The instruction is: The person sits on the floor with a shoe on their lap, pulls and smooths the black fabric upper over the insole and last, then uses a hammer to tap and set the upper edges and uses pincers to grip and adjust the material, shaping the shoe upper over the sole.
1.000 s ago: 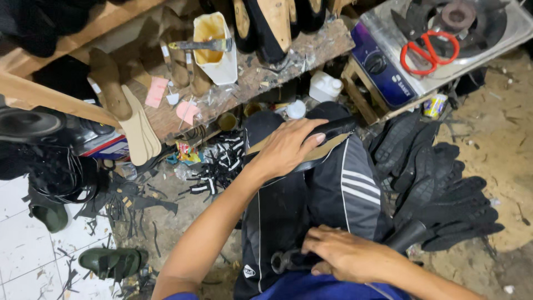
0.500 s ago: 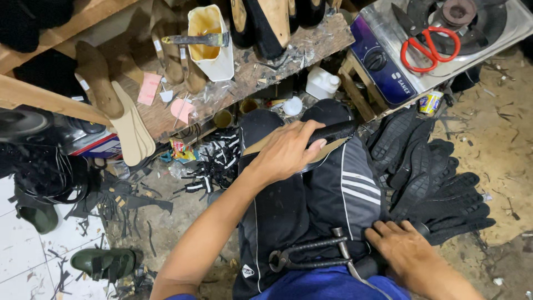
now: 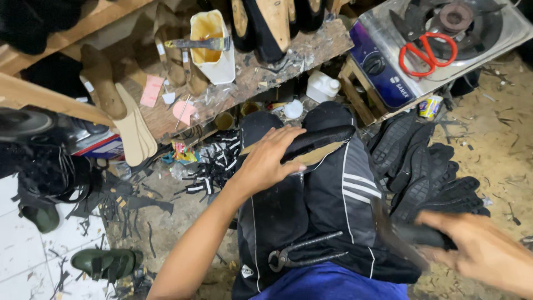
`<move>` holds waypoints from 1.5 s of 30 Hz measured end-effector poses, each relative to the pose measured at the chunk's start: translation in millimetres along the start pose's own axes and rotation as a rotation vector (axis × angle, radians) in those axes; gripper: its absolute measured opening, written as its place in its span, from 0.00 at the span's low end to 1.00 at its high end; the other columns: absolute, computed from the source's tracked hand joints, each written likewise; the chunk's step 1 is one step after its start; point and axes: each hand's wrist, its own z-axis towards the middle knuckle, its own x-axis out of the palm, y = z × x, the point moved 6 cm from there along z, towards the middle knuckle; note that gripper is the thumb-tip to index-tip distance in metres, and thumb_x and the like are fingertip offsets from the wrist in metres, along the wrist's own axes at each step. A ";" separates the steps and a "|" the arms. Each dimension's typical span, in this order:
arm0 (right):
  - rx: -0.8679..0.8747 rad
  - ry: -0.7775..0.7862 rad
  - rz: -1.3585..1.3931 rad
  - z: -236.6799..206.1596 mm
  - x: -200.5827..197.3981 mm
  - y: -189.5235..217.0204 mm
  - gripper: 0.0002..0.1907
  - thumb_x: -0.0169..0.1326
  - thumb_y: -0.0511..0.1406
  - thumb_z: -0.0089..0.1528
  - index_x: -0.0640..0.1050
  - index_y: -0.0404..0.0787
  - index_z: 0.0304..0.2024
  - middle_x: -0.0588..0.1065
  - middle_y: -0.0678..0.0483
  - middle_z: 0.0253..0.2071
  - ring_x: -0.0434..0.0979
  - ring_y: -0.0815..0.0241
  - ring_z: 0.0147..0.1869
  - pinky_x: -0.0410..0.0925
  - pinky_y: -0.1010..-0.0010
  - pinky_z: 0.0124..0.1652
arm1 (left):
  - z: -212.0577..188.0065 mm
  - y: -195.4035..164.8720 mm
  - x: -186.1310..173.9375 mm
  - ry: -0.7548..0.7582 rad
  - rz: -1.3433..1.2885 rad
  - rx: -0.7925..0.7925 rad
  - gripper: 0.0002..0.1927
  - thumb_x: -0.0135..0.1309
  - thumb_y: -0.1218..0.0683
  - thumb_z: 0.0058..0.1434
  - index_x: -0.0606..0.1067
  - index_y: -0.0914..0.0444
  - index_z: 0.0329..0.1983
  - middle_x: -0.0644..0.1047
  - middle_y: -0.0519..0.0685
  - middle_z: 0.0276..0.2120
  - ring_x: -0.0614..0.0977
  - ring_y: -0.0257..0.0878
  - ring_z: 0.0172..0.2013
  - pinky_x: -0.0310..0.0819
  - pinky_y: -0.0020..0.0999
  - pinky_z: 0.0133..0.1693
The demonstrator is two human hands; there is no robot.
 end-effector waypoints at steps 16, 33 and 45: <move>-0.704 -1.094 1.269 56.7 -39.3 176.3 0.09 0.54 0.36 0.72 0.73 0.39 0.38 0.75 0.51 0.31 0.76 0.61 0.32 0.74 0.69 0.36 | 38.7 50.4 12.2 0.214 -0.109 -0.177 0.42 0.69 0.41 0.49 0.71 0.69 0.61 0.78 0.66 0.51 0.78 0.61 0.53 0.70 0.46 0.53; -0.252 -0.739 0.879 113.1 -12.1 166.5 0.17 0.57 0.34 0.63 0.75 0.36 0.53 0.70 0.58 0.20 0.67 0.67 0.18 0.62 0.71 0.21 | -2.4 18.1 -24.9 -0.025 0.302 -0.448 0.32 0.65 0.38 0.54 0.76 0.61 0.56 0.82 0.60 0.46 0.81 0.57 0.50 0.67 0.56 0.56; -0.783 -0.883 1.137 86.4 -26.0 197.3 0.09 0.52 0.36 0.71 0.70 0.36 0.47 0.74 0.56 0.35 0.74 0.68 0.33 0.72 0.72 0.36 | -72.3 47.7 -33.0 -0.471 -0.378 -0.545 0.25 0.69 0.56 0.53 0.79 0.63 0.56 0.85 0.51 0.40 0.84 0.34 0.41 0.76 0.30 0.48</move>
